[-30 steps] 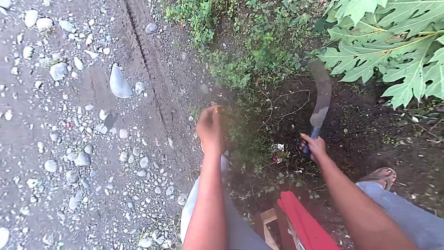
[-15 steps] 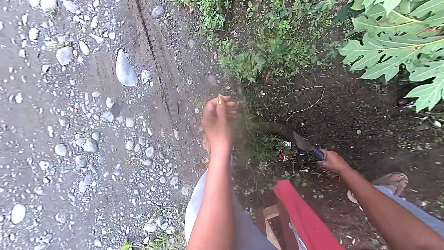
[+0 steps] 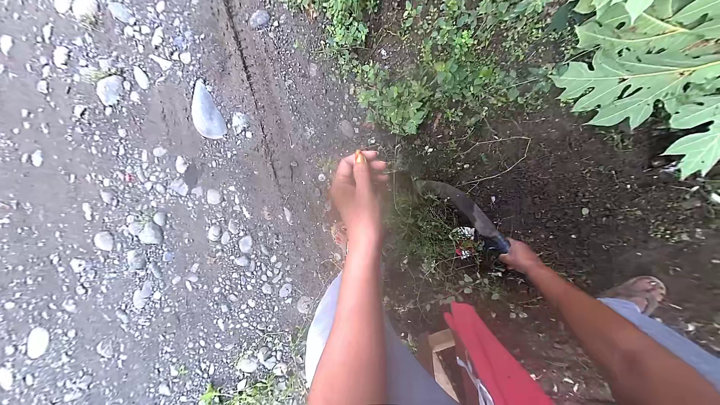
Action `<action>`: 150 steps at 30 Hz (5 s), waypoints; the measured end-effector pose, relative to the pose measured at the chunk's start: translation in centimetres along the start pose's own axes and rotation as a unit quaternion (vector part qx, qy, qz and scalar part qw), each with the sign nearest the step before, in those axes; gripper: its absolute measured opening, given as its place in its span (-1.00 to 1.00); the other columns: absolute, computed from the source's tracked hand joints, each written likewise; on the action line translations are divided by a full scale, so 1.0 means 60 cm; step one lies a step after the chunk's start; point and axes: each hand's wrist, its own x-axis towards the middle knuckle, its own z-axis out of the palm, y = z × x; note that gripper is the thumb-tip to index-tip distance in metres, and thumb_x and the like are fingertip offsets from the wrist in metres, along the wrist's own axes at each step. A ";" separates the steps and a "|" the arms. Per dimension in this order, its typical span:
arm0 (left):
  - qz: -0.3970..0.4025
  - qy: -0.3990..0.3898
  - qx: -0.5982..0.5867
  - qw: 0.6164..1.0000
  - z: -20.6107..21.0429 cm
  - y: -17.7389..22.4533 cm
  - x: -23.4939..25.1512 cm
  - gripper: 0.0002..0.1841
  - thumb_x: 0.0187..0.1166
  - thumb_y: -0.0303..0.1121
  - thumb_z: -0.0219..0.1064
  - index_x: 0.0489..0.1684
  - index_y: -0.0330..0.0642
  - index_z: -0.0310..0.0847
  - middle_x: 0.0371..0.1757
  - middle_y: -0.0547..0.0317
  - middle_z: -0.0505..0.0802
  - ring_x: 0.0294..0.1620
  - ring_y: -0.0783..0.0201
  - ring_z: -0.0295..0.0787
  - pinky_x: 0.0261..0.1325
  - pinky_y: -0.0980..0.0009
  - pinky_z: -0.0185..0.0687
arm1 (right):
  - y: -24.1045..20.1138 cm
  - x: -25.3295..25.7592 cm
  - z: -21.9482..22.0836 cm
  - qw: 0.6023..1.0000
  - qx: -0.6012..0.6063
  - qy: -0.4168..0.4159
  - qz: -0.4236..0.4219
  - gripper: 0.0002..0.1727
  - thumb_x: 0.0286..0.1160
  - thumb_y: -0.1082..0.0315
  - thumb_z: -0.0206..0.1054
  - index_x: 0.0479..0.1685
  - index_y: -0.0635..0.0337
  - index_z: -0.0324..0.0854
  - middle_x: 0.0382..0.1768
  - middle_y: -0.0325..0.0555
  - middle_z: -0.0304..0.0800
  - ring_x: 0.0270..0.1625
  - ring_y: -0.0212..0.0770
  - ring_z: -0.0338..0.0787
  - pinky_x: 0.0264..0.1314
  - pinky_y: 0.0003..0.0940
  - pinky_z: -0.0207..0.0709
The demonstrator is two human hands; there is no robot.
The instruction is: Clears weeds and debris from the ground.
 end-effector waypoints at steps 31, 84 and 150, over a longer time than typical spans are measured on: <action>0.002 -0.009 0.005 1.000 0.003 -0.009 -0.007 -0.69 0.92 -0.33 -0.07 -0.06 -0.18 0.64 -0.40 0.35 0.84 -0.45 0.50 0.78 -0.40 0.59 0.70 | -0.066 -0.003 0.039 0.955 0.289 0.052 0.042 -0.37 0.44 0.46 0.45 0.52 0.44 0.36 -0.13 0.22 0.76 -0.29 0.01 0.80 -0.09 -0.03 0.73; 0.001 0.039 -0.052 0.998 -0.012 0.005 0.000 -0.63 0.95 -0.31 -0.15 -0.14 -0.13 0.61 -0.45 0.40 0.79 -0.51 0.52 0.72 -0.42 0.60 0.67 | -0.159 -0.027 0.038 0.921 0.361 0.149 -0.008 -0.42 0.44 0.45 0.45 0.45 0.45 0.40 -0.19 0.16 0.76 -0.35 -0.05 0.82 -0.15 -0.06 0.75; 0.002 0.023 -0.057 0.998 0.001 0.001 0.001 -0.63 0.95 -0.30 -0.14 -0.11 -0.18 0.62 -0.44 0.34 0.81 -0.50 0.50 0.74 -0.44 0.59 0.66 | -0.156 -0.031 0.013 0.905 0.409 0.060 -0.103 -0.37 0.70 0.41 0.18 0.71 0.26 0.05 -0.27 0.03 0.69 -0.40 -0.15 0.79 -0.24 -0.19 0.77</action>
